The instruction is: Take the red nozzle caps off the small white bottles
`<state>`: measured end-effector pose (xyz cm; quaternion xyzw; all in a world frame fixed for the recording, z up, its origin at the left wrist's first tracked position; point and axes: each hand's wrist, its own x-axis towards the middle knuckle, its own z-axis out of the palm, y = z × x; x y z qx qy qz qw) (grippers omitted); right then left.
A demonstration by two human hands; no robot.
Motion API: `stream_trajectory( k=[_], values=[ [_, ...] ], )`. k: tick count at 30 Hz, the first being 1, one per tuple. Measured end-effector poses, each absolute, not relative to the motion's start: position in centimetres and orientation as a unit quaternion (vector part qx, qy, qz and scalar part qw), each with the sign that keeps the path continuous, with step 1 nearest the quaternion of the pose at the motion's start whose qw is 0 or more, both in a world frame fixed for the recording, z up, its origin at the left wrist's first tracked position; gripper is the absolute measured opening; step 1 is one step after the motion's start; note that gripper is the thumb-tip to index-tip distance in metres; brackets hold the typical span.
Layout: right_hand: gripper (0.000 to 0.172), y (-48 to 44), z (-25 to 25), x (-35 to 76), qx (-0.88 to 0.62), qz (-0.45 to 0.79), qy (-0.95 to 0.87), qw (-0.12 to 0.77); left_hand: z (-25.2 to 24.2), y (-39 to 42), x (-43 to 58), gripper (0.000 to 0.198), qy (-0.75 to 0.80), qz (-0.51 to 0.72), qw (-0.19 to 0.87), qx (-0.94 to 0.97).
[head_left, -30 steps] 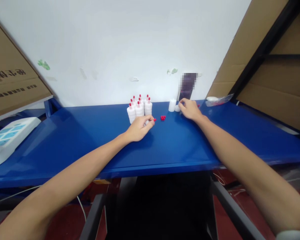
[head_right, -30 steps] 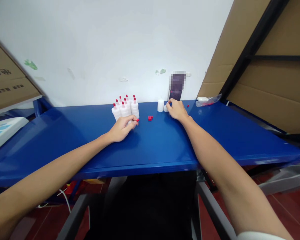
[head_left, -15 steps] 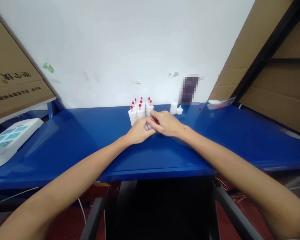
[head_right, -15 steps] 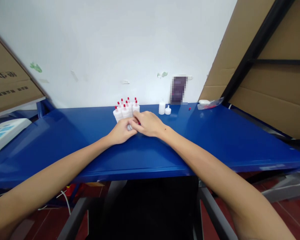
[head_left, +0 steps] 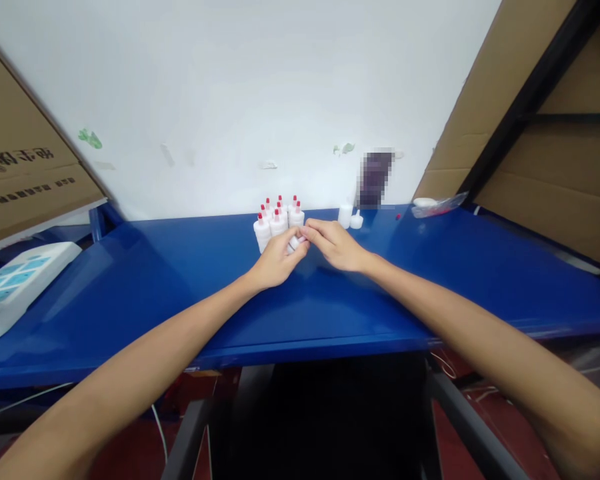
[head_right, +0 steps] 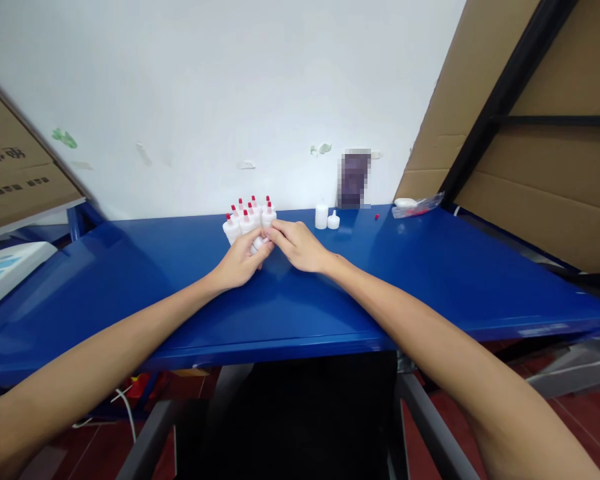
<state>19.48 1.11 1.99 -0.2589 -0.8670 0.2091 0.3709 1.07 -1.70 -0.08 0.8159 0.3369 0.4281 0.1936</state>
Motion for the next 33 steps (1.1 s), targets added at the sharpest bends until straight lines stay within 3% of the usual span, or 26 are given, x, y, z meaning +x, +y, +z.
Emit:
stream_trajectory(
  k=[8, 16, 20, 22, 28, 33],
  values=[
    [0.041, 1.4, 1.9, 19.6, -0.243, 0.237, -0.861, 0.38, 0.0, -1.8, 1.4, 0.016, 0.322, 0.447, 0.079, 0.831],
    [0.05, 2.9, 3.0, 20.3, -0.284, 0.345, -0.77, 0.456, 0.4, -2.3, 1.4, 0.018, 0.379, 0.478, -0.063, 0.79],
    [0.05, 5.3, 3.6, 24.3, -0.364, 0.268, -0.719, 0.528, 0.7, -2.5, 0.9, 0.016, 0.365, 0.532, -0.027, 0.764],
    [0.045, 5.7, 3.5, 25.7, -0.418, 0.184, -0.752, 0.476, 0.6, -2.6, 0.8, 0.016, 0.342, 0.52, 0.011, 0.783],
    [0.026, 5.1, 2.5, 24.9, -0.52, 0.077, -0.845, 0.095, 0.3, -2.7, 0.9, 0.02, 0.307, 0.45, 0.049, 0.837],
    [0.028, 5.8, 1.9, 25.1, -0.555, 0.06, -0.829, 0.046, 0.4, -2.7, 0.6, 0.022, 0.29, 0.425, 0.067, 0.855]
  ],
)
